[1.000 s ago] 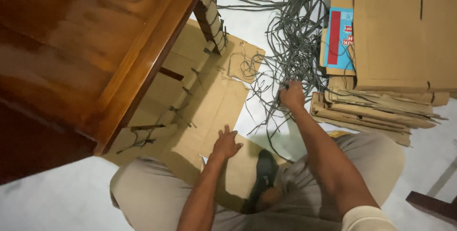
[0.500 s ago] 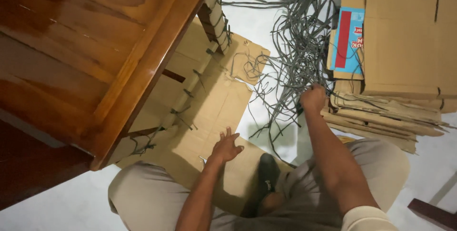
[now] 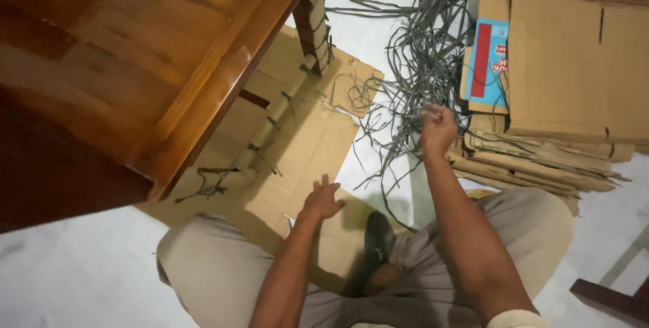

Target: Wrapping the legs of a wooden chair with protective cardboard and securing it with string.

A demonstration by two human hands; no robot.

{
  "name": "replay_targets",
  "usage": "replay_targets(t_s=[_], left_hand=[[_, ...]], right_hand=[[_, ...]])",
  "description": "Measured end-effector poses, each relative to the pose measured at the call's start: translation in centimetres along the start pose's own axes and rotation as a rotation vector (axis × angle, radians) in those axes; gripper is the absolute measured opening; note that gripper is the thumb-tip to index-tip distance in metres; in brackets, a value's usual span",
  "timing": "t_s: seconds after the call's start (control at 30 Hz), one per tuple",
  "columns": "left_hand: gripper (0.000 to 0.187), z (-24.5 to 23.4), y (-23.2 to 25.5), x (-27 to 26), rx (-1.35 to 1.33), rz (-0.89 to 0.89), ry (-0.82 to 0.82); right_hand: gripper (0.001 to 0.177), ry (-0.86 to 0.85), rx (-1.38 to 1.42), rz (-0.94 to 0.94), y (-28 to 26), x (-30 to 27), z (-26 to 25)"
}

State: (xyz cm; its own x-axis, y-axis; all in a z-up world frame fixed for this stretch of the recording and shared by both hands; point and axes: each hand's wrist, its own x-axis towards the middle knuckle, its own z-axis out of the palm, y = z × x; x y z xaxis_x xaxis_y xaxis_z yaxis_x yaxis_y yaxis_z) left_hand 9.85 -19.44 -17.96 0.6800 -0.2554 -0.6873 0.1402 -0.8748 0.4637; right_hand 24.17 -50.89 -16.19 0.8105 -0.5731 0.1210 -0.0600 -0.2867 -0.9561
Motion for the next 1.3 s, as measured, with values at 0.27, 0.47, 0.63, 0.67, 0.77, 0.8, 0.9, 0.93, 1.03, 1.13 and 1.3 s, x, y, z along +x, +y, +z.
replay_targets(t_s=[0.27, 0.47, 0.63, 0.67, 0.77, 0.8, 0.9, 0.93, 1.03, 1.13, 1.3], left_hand=[[0.046, -1.3, 1.3, -0.4, -0.352, 0.172, 0.569], [0.038, -5.3, 4.2, -2.3, -1.040, 0.254, 0.670], [0.027, -5.7, 3.3, -3.5, -1.408, 0.245, 0.591], [0.025, -6.0, 3.0, -4.0, -1.475, 0.190, 0.582], [0.022, -6.8, 1.7, -5.0, -1.615, 0.130, 0.606], [0.019, -7.2, 1.1, -5.2, -1.683, 0.128, 0.634], [0.015, -8.4, 0.2, -7.5, -1.921, 0.091, 0.691], [0.015, -8.0, -0.8, -7.0, -1.927, 0.091, 0.703], [0.018, -6.9, -3.5, -6.0, -2.077, 0.149, 0.759], [0.013, -6.3, -5.3, -6.0, -2.085, 0.198, 0.867], [0.020, -5.9, -7.7, -7.4, -1.985, 0.097, 0.980]], right_hand=[[0.006, -0.429, 0.446, 0.306, -6.8, -4.3, 1.7], [0.012, -0.772, 0.040, 0.060, -13.1, -11.3, 3.0], [0.015, -0.956, -0.208, -0.146, -15.9, -14.0, 3.7], [0.017, -0.966, -0.243, -0.097, -15.6, -14.1, 3.9], [0.021, -1.014, -0.153, 0.015, -12.9, -14.2, 5.2], [0.022, -1.042, -0.025, 0.081, -11.7, -14.1, 5.8], [0.023, -1.106, -0.125, 0.182, -11.7, -14.6, 6.7], [0.023, -1.118, -0.126, 0.177, -11.6, -14.9, 7.1], [0.024, -1.202, -0.181, 0.194, -11.6, -15.9, 8.2], [0.026, -1.251, -0.340, 0.260, -11.6, -16.8, 9.4], [0.039, -1.254, -0.435, 0.139, -10.2, -17.8, 11.7]])
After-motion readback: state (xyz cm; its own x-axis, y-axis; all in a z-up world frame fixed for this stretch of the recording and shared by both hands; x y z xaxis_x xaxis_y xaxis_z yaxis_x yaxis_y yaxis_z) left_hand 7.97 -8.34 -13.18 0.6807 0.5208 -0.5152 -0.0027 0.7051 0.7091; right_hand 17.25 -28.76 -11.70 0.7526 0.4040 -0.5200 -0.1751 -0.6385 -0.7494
